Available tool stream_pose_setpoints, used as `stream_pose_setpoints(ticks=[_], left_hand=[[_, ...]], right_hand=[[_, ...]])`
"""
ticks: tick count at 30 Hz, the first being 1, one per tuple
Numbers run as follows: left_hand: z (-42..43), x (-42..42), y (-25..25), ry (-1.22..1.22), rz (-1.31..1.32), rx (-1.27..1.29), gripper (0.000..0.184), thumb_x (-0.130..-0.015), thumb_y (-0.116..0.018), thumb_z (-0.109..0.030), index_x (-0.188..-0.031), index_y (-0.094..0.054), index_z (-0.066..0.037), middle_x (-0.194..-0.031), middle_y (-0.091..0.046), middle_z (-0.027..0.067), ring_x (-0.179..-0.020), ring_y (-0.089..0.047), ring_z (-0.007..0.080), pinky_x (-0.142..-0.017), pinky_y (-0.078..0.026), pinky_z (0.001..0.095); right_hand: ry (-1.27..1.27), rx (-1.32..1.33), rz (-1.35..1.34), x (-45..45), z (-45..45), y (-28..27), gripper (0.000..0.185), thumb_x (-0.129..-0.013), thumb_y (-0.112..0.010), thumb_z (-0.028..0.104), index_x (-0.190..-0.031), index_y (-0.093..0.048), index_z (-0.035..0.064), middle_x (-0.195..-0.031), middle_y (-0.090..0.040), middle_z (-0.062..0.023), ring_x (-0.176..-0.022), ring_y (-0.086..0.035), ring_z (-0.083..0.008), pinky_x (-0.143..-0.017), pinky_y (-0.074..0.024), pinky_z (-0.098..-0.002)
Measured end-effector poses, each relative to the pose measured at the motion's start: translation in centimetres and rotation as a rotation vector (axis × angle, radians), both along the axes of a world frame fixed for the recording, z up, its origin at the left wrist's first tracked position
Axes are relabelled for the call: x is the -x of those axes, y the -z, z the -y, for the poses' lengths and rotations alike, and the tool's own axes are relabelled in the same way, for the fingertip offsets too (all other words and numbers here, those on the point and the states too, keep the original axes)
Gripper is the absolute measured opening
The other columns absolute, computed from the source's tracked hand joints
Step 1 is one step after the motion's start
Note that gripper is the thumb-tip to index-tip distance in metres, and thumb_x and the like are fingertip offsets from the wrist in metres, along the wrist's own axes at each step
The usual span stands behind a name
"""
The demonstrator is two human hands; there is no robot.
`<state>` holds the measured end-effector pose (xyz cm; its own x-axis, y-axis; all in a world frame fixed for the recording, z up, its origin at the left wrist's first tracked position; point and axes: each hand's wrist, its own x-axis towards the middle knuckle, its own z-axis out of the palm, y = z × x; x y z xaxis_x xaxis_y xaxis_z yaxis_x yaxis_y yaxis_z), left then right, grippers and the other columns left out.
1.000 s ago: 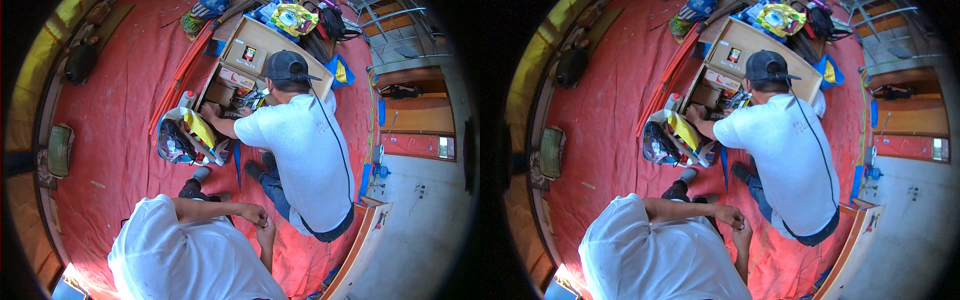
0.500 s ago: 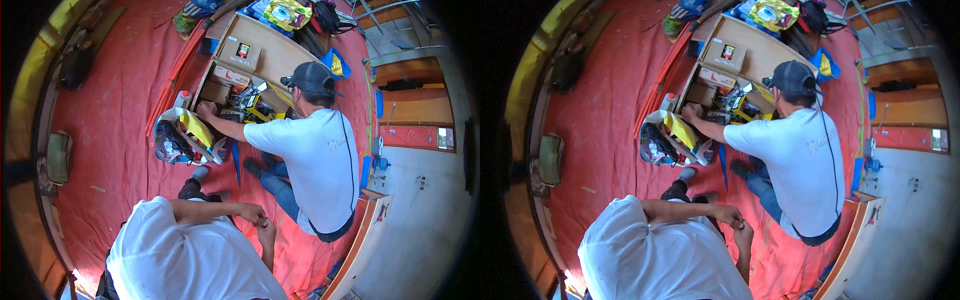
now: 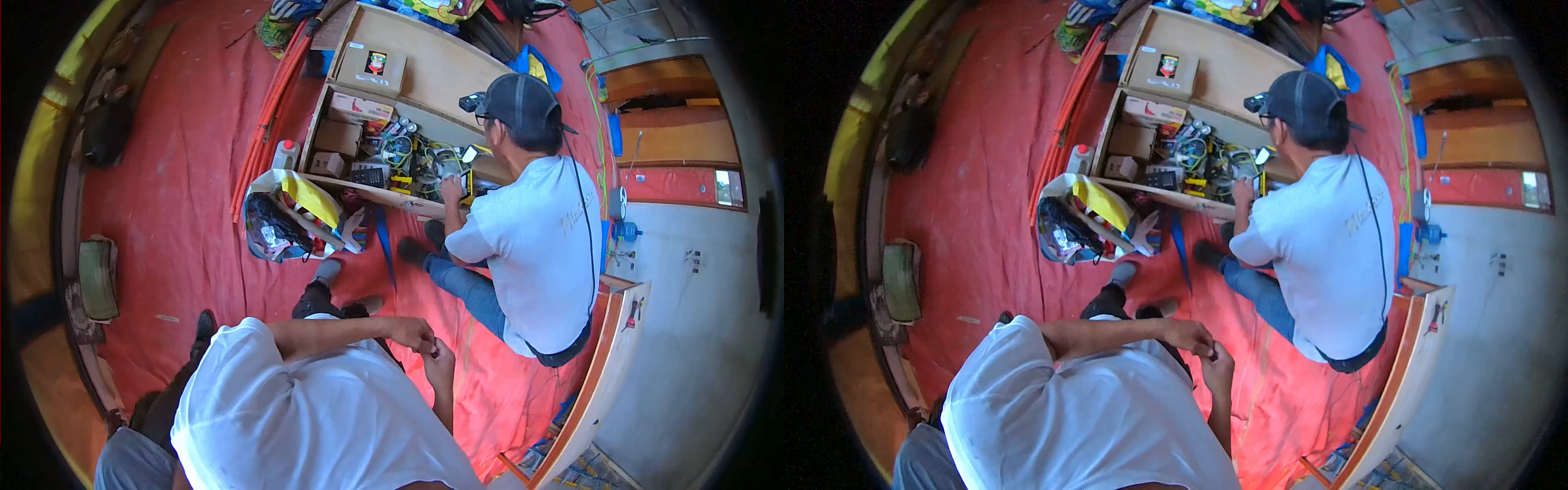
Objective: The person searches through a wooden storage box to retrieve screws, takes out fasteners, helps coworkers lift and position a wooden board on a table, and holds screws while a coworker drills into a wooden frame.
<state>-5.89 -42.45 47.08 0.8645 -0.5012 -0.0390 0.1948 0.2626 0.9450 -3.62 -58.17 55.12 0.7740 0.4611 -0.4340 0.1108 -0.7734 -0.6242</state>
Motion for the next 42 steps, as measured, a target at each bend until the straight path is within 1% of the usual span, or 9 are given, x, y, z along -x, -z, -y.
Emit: stream_pose_setpoints(ticks=[3, 6, 12, 18, 21, 24, 30, 33, 42], left_hand=[[-0.2, 0.0, -0.5, 0.014, -0.03, -0.003, 0.031, -0.087, -0.058, -0.029, -0.089, -0.066, 0.001, -0.074, -0.065, 0.0075, -0.066, -0.06, 0.0153, -0.063, -0.05, 0.0306], [-0.9, -0.1, -1.6, 0.097, -0.053, 0.006, 0.036, -0.088, -0.058, -0.031, -0.097, -0.064, 0.003, -0.078, -0.063, 0.009, -0.07, -0.058, 0.0163, -0.067, -0.049, 0.0316], [-0.7, -0.3, -1.5, 0.081, -0.079, -0.04, 0.038, -0.088, -0.058, -0.033, -0.097, -0.063, 0.003, -0.082, -0.064, 0.009, -0.074, -0.058, 0.015, -0.068, -0.048, 0.031], [0.0, 0.2, -1.1, 0.054, -0.018, 0.039, 0.031, -0.087, -0.059, -0.028, -0.09, -0.064, 0.002, -0.072, -0.061, 0.0056, -0.069, -0.057, 0.015, -0.065, -0.048, 0.0308], [0.2, 0.0, -0.7, 0.151, -0.021, -0.05, 0.037, -0.088, -0.058, -0.031, -0.106, -0.063, 0.0, -0.094, -0.067, 0.0112, -0.088, -0.061, 0.0192, -0.081, -0.048, 0.0343], [0.2, -0.2, -0.9, 0.145, 0.001, -0.059, 0.034, -0.088, -0.058, -0.03, -0.105, -0.063, 0.0, -0.091, -0.067, 0.0101, -0.085, -0.06, 0.0173, -0.079, -0.048, 0.0338], [-0.2, -0.5, -1.9, 0.148, -0.081, 0.058, 0.03, -0.088, -0.059, -0.027, -0.102, -0.064, -0.001, -0.084, -0.063, 0.0047, -0.078, -0.056, 0.0139, -0.074, -0.047, 0.0309], [0.8, -0.1, -0.9, 0.176, -0.057, 0.145, 0.029, -0.088, -0.06, -0.027, -0.103, -0.064, -0.002, -0.084, -0.061, 0.0029, -0.078, -0.054, 0.0122, -0.074, -0.046, 0.0291], [1.7, 0.5, 0.2, 0.188, -0.073, 0.116, 0.031, -0.086, -0.063, -0.033, -0.102, -0.065, -0.007, -0.078, -0.06, 0.0014, -0.07, -0.056, 0.0124, -0.059, -0.045, 0.0275]], right_hand=[[0.052, -0.047, -0.009, 0.0, 2.0, 2.4, 0.016, -0.08, -0.06, 0.015, -0.086, -0.061, -0.0005, -0.065, -0.058, -0.0147, -0.058, -0.056, -0.0187, -0.056, -0.0444, -0.034], [-0.025, 0.183, 0.075, -0.3, 1.5, 1.1, 0.014, -0.077, -0.062, 0.012, -0.081, -0.06, -0.0012, -0.066, -0.059, -0.0158, -0.059, -0.058, -0.0189, -0.056, -0.045, -0.0337], [0.002, 0.169, -0.041, -0.3, 1.5, 0.1, 0.015, -0.079, -0.062, 0.011, -0.079, -0.059, -0.0032, -0.068, -0.063, -0.0116, -0.066, -0.062, -0.0134, -0.057, -0.0462, -0.0305], [0.046, -0.06, -0.091, 0.3, 1.6, 1.5, 0.024, -0.081, -0.062, 0.012, -0.101, -0.062, -0.0001, -0.085, -0.066, -0.014, -0.077, -0.064, -0.0185, -0.069, -0.049, -0.0315], [0.001, -0.002, -0.019, 0.5, 0.8, 0.2, 0.025, -0.082, -0.061, 0.012, -0.104, -0.061, 0.0001, -0.088, -0.066, -0.0152, -0.078, -0.063, -0.0184, -0.071, -0.0491, -0.0318], [0.012, 0.052, -0.046, 0.3, 1.2, 0.1, 0.021, -0.085, -0.058, 0.009, -0.104, -0.059, -0.0016, -0.082, -0.064, -0.0089, -0.076, -0.058, -0.0114, -0.069, -0.0471, -0.0264], [0.214, -0.284, -0.084, 0.6, 0.4, 0.1, 0.021, -0.081, -0.06, 0.002, -0.101, -0.053, -0.0013, -0.082, -0.058, -0.0056, -0.075, -0.055, -0.0115, -0.066, -0.0459, -0.0245], [0.024, -0.148, 0.079, 0.2, 1.3, 0.5, 0.021, -0.078, -0.06, -0.003, -0.096, -0.05, -0.0002, -0.081, -0.055, -0.0036, -0.072, -0.052, -0.0103, -0.063, -0.0454, -0.0243], [-0.057, -0.019, -0.025, -0.2, 1.2, 0.1, 0.021, -0.076, -0.062, -0.002, -0.091, -0.048, 0.0006, -0.076, -0.052, -0.0028, -0.069, -0.049, -0.0096, -0.06, -0.0436, -0.0238]])
